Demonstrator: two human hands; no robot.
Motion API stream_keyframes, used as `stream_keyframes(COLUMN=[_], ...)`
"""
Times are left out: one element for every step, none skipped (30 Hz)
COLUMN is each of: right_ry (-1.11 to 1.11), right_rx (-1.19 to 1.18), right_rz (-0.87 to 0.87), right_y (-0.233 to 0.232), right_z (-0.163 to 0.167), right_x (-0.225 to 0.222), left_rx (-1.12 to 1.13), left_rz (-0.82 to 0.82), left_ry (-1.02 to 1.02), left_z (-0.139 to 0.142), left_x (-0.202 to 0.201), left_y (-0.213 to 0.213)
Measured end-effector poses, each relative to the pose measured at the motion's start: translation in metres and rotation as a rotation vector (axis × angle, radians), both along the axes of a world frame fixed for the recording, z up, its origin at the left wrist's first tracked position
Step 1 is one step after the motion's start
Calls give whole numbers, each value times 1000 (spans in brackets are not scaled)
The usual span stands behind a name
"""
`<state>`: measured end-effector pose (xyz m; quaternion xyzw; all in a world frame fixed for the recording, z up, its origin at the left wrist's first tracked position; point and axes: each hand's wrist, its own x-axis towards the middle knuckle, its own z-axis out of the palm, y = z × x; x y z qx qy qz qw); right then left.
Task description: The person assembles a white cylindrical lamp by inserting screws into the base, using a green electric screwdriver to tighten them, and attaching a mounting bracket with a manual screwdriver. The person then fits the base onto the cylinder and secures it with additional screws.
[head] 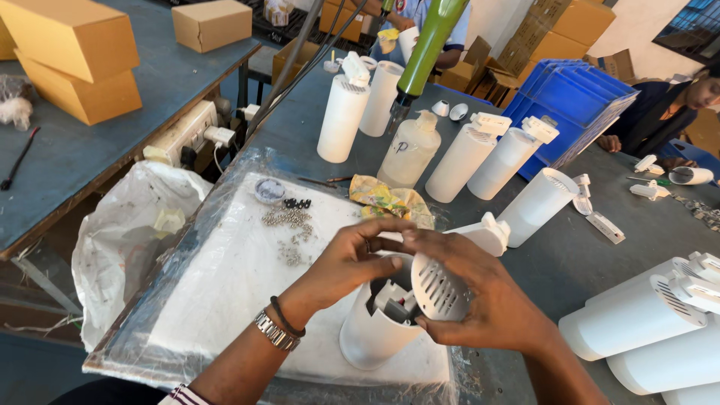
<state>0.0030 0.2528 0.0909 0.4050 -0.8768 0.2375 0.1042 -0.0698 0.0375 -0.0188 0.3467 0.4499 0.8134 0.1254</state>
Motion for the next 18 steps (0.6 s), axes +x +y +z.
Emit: stream_keyframes(right_ry=[-50, -99, -147, -112, -82, -54, -66, -76, -82, -11, 63, 138, 187, 235, 286, 306, 332, 359], right_rx=[-7, -15, -25, -8, 9, 25, 28, 30, 32, 40, 49, 56, 67, 80, 94, 93, 92, 90], right_rz=[-27, -56, -88, -49, -10, 31, 33, 36, 38, 65, 91, 118, 124, 131, 138, 144, 149, 153], right_y=[-3, -7, -9, -11, -13, -14, -15, -17, -17, -17, -18, -18, -17, -17, -16, -14, -12, -10], right_z=[3, 5, 7, 9, 10, 10, 8, 5, 2, -1, -6, -10, -15, -19, -23, -27, -30, -34], right_x=[1, 1, 1, 1, 0, 0, 1, 2, 2, 2, 3, 2, 2, 1, 0, -1, -3, -3], left_rx=[51, 100, 149, 123, 96, 69, 30, -10, -51, 2, 55, 105, 52, 0, -52, -115, -178, -243], left_rz=[-16, -33, -54, -10, 35, 81, 127, 174, 219, 162, 105, 48, -4, -57, -111, -143, -173, -204], left_ry=[-1, -1, -1, 82, 160, 237, 292, 350, 411, 292, 175, 60, -78, -216, -350, -282, -209, -133], left_z=[0, 0, 1, 3, 4, 4, 5, 5, 5, 6, 7, 8, 10, 13, 16, 20, 25, 30], left_x=[2, 5, 9, 12, 15, 17, 18, 18, 16, 10, 3, -6, -16, -27, -35, -41, -46, -49], left_y=[-1, -3, -4, -5, -6, -6, -6, -7, -6, -4, -1, 2, 6, 12, 17, 25, 33, 38])
